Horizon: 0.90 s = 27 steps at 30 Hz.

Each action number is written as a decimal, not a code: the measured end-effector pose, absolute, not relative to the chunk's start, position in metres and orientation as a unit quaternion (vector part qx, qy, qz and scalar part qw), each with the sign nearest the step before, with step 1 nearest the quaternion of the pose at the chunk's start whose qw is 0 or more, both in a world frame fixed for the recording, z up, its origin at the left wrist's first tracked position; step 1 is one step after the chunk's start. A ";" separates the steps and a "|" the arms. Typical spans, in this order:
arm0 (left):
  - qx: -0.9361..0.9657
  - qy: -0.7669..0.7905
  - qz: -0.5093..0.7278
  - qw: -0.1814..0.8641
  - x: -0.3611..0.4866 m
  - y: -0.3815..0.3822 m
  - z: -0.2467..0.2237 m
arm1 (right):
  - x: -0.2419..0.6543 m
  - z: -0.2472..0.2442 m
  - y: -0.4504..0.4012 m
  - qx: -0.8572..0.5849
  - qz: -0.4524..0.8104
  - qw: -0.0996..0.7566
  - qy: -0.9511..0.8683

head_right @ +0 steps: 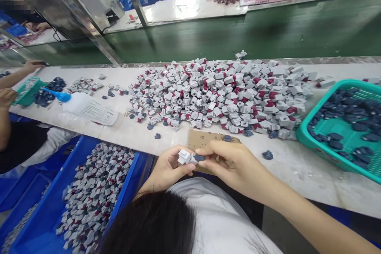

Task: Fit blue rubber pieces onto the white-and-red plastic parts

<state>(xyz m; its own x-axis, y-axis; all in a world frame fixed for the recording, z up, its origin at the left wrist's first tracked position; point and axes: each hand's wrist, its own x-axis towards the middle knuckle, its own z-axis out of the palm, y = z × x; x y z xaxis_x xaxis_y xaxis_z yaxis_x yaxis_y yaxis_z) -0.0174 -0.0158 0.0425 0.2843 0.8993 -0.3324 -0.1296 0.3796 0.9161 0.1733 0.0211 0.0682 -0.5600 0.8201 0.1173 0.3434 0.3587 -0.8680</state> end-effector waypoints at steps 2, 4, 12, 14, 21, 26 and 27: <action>0.431 0.460 0.365 0.685 -0.017 -0.017 0.042 | 0.173 0.071 0.023 -0.360 0.448 0.244 -0.781; 0.440 0.452 0.359 0.687 -0.016 -0.019 0.040 | 0.172 0.071 0.024 -0.344 0.467 0.215 -0.786; 0.449 0.449 0.329 0.699 -0.015 -0.026 0.033 | 0.176 0.063 0.032 -0.325 0.489 0.222 -0.778; 0.507 0.455 0.300 0.668 -0.015 -0.025 0.033 | 0.170 0.066 0.038 -0.373 0.483 0.296 -0.735; 0.725 0.409 0.352 0.428 0.000 -0.015 0.021 | 0.118 0.074 0.040 -0.420 0.756 0.228 -0.447; 0.754 0.389 0.397 0.349 0.009 -0.013 0.007 | 0.114 0.073 0.037 -0.409 0.774 0.246 -0.415; 0.755 0.383 0.408 0.342 0.011 -0.012 0.006 | 0.116 0.073 0.038 -0.404 0.767 0.257 -0.428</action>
<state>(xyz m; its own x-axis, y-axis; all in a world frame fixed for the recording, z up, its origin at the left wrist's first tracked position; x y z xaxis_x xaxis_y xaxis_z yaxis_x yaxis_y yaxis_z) 0.0109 -0.0120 0.0058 0.3741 0.8575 0.3531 0.2993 -0.4721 0.8292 0.1161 0.0380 0.0733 -0.5420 0.7398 -0.3987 -0.0486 -0.5012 -0.8640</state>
